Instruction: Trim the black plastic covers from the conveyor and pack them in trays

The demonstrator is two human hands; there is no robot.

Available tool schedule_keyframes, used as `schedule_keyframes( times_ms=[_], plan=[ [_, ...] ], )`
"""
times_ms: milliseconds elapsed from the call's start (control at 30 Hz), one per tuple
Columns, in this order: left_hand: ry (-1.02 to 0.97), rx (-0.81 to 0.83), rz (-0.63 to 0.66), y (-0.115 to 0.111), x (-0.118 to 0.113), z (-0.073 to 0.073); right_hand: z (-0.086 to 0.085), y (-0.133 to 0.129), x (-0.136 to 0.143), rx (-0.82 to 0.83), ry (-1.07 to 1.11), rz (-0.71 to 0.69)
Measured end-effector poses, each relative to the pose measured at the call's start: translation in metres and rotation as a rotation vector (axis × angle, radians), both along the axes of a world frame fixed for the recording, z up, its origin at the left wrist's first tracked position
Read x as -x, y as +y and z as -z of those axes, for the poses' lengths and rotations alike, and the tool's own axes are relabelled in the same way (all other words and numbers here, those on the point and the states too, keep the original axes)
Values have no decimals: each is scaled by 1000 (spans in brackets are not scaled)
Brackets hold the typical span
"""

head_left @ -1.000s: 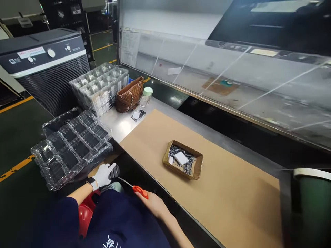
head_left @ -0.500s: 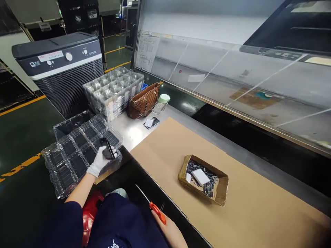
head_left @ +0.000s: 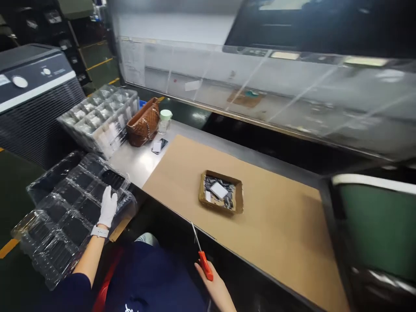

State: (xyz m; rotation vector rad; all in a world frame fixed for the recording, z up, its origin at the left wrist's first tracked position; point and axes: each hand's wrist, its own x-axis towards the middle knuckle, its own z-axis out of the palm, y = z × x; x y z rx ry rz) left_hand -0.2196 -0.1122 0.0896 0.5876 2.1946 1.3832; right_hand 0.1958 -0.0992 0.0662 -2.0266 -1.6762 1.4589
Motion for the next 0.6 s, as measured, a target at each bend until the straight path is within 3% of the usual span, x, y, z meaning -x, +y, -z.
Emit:
schedule_keyframes(
  times_ms=[67, 167, 233, 300, 367, 433, 500, 600],
  plan=[
    [283, 187, 120, 2, 1, -2, 11, -17, -20, -74, 2, 234],
    [744, 454, 407, 10, 9, -5, 17, -54, -62, -258, -149, 711],
    [917, 469, 442, 20, 12, -5, 13, -83, -93, -367, -301, 999],
    [1011, 376, 451, 35, 2, -3, 8, -110, -122, -420, -421, 1193],
    [1027, 253, 585, 53, -27, 1, 9, -127, -148, -435, -494, 1308],
    [996, 136, 832, 69, -74, 7, 19, -133, -172, -432, -533, 1372],
    [924, 39, 1085, 83, -129, 15, 37, -132, -193, -391, -537, 1400],
    [767, -48, 1340, 107, -205, 31, 72, -131, -205, -304, -523, 1425]
  ],
)
